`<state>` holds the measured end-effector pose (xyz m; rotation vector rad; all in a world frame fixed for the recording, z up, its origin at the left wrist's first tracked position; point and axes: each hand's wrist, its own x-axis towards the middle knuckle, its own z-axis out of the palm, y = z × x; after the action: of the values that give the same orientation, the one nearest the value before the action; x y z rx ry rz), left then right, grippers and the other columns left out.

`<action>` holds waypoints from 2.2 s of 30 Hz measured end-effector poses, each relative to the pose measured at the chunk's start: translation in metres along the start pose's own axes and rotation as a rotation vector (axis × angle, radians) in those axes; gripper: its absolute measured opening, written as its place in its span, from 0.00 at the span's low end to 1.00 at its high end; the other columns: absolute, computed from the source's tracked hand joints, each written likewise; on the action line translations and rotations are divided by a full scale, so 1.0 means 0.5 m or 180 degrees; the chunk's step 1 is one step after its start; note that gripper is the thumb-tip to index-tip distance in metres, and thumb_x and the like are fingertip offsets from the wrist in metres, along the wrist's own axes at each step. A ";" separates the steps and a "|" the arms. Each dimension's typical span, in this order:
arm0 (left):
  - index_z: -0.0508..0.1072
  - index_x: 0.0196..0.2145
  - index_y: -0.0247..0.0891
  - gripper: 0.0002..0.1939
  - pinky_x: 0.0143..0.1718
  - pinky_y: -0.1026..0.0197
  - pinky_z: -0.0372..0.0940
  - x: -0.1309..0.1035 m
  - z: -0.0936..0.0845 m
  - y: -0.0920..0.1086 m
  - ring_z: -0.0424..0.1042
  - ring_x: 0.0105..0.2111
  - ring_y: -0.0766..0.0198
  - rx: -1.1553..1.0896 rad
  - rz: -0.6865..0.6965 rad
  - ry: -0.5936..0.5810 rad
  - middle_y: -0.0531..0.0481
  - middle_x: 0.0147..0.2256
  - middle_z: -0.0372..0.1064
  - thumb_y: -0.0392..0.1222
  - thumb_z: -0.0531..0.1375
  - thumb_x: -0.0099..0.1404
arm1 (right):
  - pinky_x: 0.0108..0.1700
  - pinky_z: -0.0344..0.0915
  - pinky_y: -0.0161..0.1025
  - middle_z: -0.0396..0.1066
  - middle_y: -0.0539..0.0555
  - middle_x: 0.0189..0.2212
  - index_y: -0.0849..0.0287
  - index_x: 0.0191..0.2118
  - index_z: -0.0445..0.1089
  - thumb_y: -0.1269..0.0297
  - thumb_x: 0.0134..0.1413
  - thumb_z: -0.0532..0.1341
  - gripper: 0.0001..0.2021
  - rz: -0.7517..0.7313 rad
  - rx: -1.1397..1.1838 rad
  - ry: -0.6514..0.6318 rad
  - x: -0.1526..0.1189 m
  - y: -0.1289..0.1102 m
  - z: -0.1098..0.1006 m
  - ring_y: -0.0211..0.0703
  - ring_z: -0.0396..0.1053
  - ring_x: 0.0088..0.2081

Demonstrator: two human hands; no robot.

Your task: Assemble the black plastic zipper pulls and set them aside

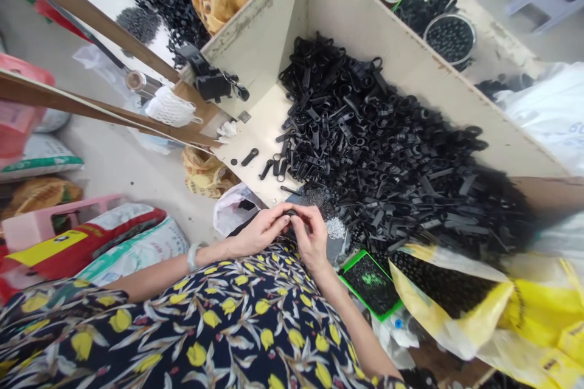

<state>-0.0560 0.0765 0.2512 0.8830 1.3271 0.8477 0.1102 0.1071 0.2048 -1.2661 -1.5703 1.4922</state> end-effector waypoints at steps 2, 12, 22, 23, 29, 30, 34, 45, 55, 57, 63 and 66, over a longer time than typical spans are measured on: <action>0.74 0.55 0.38 0.17 0.39 0.60 0.65 0.006 -0.005 -0.016 0.67 0.32 0.61 0.0009 -0.0001 0.0137 0.49 0.33 0.71 0.48 0.57 0.74 | 0.38 0.72 0.40 0.72 0.53 0.39 0.52 0.50 0.74 0.54 0.69 0.60 0.12 -0.0008 0.0012 0.0006 0.015 0.021 0.015 0.43 0.72 0.36; 0.76 0.49 0.39 0.11 0.59 0.53 0.64 0.139 -0.240 -0.209 0.74 0.50 0.53 0.1160 -0.0368 0.1790 0.42 0.45 0.76 0.37 0.60 0.69 | 0.50 0.72 0.41 0.70 0.65 0.56 0.59 0.60 0.69 0.66 0.72 0.54 0.16 0.0314 -0.2715 -0.1750 0.165 0.166 0.100 0.47 0.76 0.48; 0.67 0.61 0.37 0.22 0.67 0.47 0.58 0.168 -0.157 -0.204 0.64 0.64 0.48 0.0960 -0.0047 0.1846 0.35 0.61 0.65 0.45 0.58 0.72 | 0.46 0.69 0.37 0.73 0.58 0.52 0.57 0.53 0.72 0.63 0.73 0.53 0.13 0.0511 -0.3170 -0.1410 0.177 0.124 0.100 0.46 0.75 0.47; 0.67 0.60 0.38 0.21 0.63 0.50 0.62 0.170 -0.120 -0.199 0.68 0.60 0.50 0.0639 -0.0175 0.1493 0.37 0.58 0.68 0.47 0.59 0.72 | 0.45 0.69 0.38 0.73 0.59 0.53 0.57 0.55 0.71 0.60 0.74 0.51 0.15 0.0496 -0.3160 -0.1277 0.170 0.112 0.089 0.47 0.75 0.46; 0.71 0.55 0.39 0.19 0.39 0.65 0.67 0.224 0.021 -0.150 0.74 0.41 0.63 -0.1181 -0.0739 0.0726 0.44 0.47 0.74 0.51 0.60 0.73 | 0.43 0.69 0.35 0.77 0.52 0.44 0.51 0.54 0.74 0.52 0.71 0.58 0.15 0.0147 -0.2846 -0.0931 0.167 0.076 -0.054 0.42 0.75 0.40; 0.72 0.54 0.37 0.20 0.33 0.65 0.65 0.231 0.021 -0.138 0.72 0.34 0.65 -0.1374 -0.0864 0.0546 0.44 0.42 0.75 0.53 0.61 0.72 | 0.43 0.69 0.35 0.77 0.52 0.43 0.51 0.52 0.76 0.51 0.70 0.58 0.15 0.0099 -0.2778 -0.0516 0.178 0.081 -0.092 0.42 0.75 0.40; 0.75 0.53 0.30 0.23 0.24 0.66 0.56 0.233 0.008 -0.084 0.63 0.22 0.71 -0.2078 -0.1162 -0.0402 0.42 0.35 0.77 0.52 0.64 0.69 | 0.47 0.68 0.43 0.72 0.66 0.51 0.62 0.58 0.71 0.59 0.74 0.51 0.18 0.0320 -0.2998 0.0416 0.244 0.124 -0.217 0.51 0.74 0.46; 0.74 0.46 0.29 0.14 0.21 0.67 0.53 0.195 0.008 -0.003 0.63 0.19 0.71 -0.2666 -0.1405 -0.0541 0.38 0.35 0.79 0.44 0.55 0.75 | 0.46 0.72 0.44 0.71 0.54 0.38 0.60 0.49 0.75 0.63 0.64 0.60 0.12 0.0335 -0.2660 0.0744 0.268 0.166 -0.277 0.42 0.72 0.33; 0.70 0.37 0.35 0.16 0.17 0.69 0.53 0.179 0.034 0.003 0.66 0.18 0.70 -0.1994 -0.1093 -0.0415 0.50 0.26 0.72 0.52 0.62 0.70 | 0.41 0.76 0.41 0.74 0.54 0.43 0.47 0.48 0.81 0.62 0.66 0.66 0.08 -0.1167 -0.1343 0.0302 0.119 0.001 -0.132 0.41 0.75 0.40; 0.68 0.35 0.37 0.17 0.17 0.69 0.53 0.167 0.037 0.018 0.63 0.17 0.70 -0.1925 -0.0961 -0.0483 0.54 0.21 0.67 0.54 0.62 0.70 | 0.43 0.75 0.43 0.75 0.54 0.42 0.46 0.49 0.81 0.65 0.66 0.67 0.10 -0.1461 -0.1624 0.0328 0.105 -0.008 -0.132 0.43 0.75 0.42; 0.68 0.36 0.37 0.17 0.19 0.69 0.53 0.135 0.040 0.054 0.60 0.16 0.71 -0.1621 -0.0823 -0.0612 0.56 0.18 0.64 0.56 0.59 0.71 | 0.43 0.76 0.43 0.75 0.55 0.43 0.44 0.55 0.79 0.70 0.65 0.66 0.16 -0.1755 -0.1641 0.0263 0.075 -0.024 -0.152 0.44 0.76 0.42; 0.70 0.41 0.35 0.20 0.20 0.69 0.52 0.122 0.041 0.062 0.61 0.18 0.71 -0.1446 -0.0785 -0.0570 0.56 0.20 0.65 0.58 0.58 0.71 | 0.44 0.77 0.42 0.76 0.55 0.44 0.43 0.58 0.77 0.72 0.65 0.66 0.20 -0.1905 -0.1723 0.0103 0.058 -0.035 -0.154 0.44 0.77 0.43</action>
<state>-0.0321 0.1438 0.2537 0.4175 1.0051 0.8106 0.1664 0.1645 0.2294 -0.9364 -2.1686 0.6918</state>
